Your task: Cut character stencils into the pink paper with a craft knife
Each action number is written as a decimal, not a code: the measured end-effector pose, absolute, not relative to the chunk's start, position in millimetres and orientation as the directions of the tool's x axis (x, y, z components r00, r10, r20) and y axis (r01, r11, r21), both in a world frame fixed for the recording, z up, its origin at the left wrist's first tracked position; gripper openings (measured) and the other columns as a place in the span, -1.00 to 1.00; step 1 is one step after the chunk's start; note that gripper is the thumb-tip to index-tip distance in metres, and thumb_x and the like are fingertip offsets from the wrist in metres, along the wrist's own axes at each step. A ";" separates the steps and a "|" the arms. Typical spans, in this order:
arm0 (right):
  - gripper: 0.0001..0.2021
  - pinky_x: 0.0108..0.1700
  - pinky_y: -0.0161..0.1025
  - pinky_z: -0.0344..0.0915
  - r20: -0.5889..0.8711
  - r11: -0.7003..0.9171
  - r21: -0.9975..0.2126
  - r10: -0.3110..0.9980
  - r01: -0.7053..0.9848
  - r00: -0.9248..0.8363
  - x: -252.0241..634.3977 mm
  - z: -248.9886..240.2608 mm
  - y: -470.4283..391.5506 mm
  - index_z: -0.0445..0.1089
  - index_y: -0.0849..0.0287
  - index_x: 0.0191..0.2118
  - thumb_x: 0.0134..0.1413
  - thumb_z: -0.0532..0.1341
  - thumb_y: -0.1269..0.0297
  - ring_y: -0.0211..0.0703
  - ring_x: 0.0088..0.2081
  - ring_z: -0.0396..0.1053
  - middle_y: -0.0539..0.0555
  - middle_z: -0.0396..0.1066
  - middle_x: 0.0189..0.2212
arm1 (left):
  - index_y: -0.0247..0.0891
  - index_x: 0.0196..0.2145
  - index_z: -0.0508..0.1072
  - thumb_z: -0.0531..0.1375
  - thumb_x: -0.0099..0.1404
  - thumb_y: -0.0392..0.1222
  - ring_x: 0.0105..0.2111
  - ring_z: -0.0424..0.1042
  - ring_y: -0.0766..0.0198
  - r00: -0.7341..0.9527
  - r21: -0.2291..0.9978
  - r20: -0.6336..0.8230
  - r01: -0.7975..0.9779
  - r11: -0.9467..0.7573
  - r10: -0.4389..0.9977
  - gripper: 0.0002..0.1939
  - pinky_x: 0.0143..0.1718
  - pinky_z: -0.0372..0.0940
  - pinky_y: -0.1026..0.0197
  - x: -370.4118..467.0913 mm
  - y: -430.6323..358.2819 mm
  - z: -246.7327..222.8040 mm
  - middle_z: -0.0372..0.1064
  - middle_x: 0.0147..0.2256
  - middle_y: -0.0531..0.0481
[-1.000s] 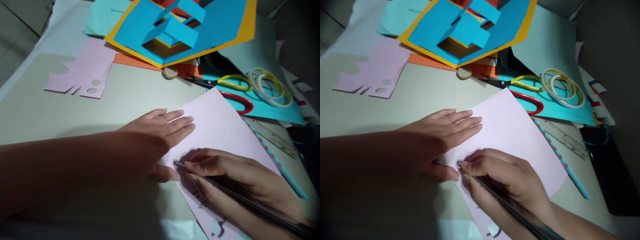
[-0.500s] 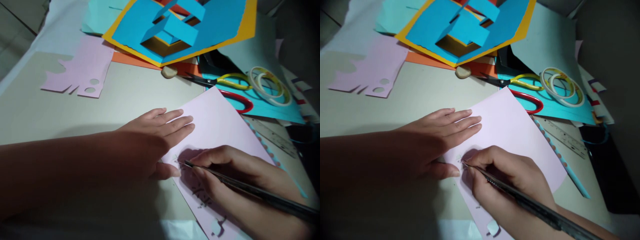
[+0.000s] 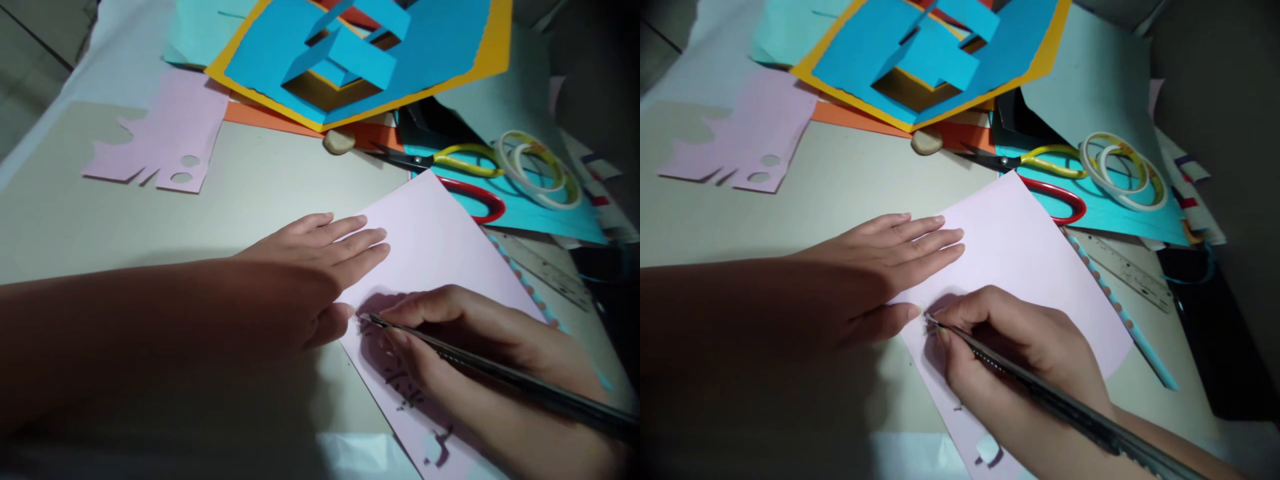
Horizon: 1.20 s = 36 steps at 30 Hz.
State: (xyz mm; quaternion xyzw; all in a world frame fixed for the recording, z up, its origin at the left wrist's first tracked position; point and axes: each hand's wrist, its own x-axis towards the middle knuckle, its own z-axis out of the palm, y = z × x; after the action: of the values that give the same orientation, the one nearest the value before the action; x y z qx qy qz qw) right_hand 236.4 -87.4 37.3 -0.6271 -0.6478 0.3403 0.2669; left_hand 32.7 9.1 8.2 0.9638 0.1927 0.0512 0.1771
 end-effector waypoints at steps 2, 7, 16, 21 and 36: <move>-0.89 -0.53 -0.52 0.43 -0.066 -0.008 -0.779 0.995 0.627 -0.070 235.2 37.3 -88.4 0.55 -0.06 -0.31 0.03 0.38 0.33 -0.25 -0.42 0.63 -0.15 0.68 -0.31 | -0.41 0.39 0.06 0.06 0.39 -0.14 0.45 -0.14 0.01 0.912 0.371 0.036 0.367 -0.853 0.409 -0.32 0.43 -0.17 -0.09 33.4 8.4 9.2 -0.09 0.44 -0.18; -0.95 -0.52 -0.47 0.44 -0.032 0.032 -0.771 0.996 0.636 -0.089 232.4 35.6 -90.8 0.54 -0.03 -0.34 0.08 0.36 0.30 -0.23 -0.42 0.62 -0.11 0.68 -0.32 | -0.42 0.38 0.08 0.06 0.37 -0.18 0.45 -0.13 0.03 0.908 0.363 0.039 0.377 -0.852 0.418 -0.32 0.43 -0.17 -0.08 34.3 8.0 9.5 -0.08 0.44 -0.18; -0.88 -0.49 -0.50 0.42 0.033 0.107 -0.801 0.990 0.589 -0.135 235.9 30.4 -87.9 0.53 -0.03 -0.29 0.06 0.38 0.36 -0.29 -0.46 0.59 -0.14 0.67 -0.35 | -0.41 0.42 -0.08 0.01 0.36 -0.13 0.47 -0.22 -0.02 0.932 0.320 0.002 0.343 -0.883 0.363 -0.26 0.41 -0.16 -0.14 32.2 12.1 5.9 -0.22 0.47 -0.20; -0.90 -0.43 -0.55 0.44 0.005 0.094 -0.778 0.990 0.621 -0.143 232.2 34.6 -87.4 0.52 -0.02 -0.30 0.09 0.37 0.36 -0.32 -0.44 0.60 -0.13 0.66 -0.34 | -0.42 0.41 -0.08 0.02 0.33 -0.16 0.46 -0.21 -0.03 0.930 0.316 -0.001 0.348 -0.883 0.367 -0.24 0.41 -0.17 -0.15 33.2 11.9 5.9 -0.21 0.47 -0.22; -0.74 -0.60 -0.32 0.46 0.215 0.254 -0.640 0.965 0.725 -0.148 226.3 24.0 -85.5 0.52 -0.05 -0.46 0.06 0.35 -0.09 -0.08 -0.54 0.53 0.00 0.51 -0.59 | -0.42 0.42 -0.12 0.01 0.36 -0.17 0.47 -0.26 0.00 0.936 0.286 -0.014 0.340 -0.896 0.351 -0.25 0.43 -0.25 -0.08 32.6 13.3 5.7 -0.23 0.47 -0.20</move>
State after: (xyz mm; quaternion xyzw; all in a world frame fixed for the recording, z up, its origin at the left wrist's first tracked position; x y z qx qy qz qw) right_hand 226.3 -85.5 24.0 -0.5778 -0.7315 0.1977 0.3033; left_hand 32.6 13.3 5.7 0.9734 0.1776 0.0191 0.1433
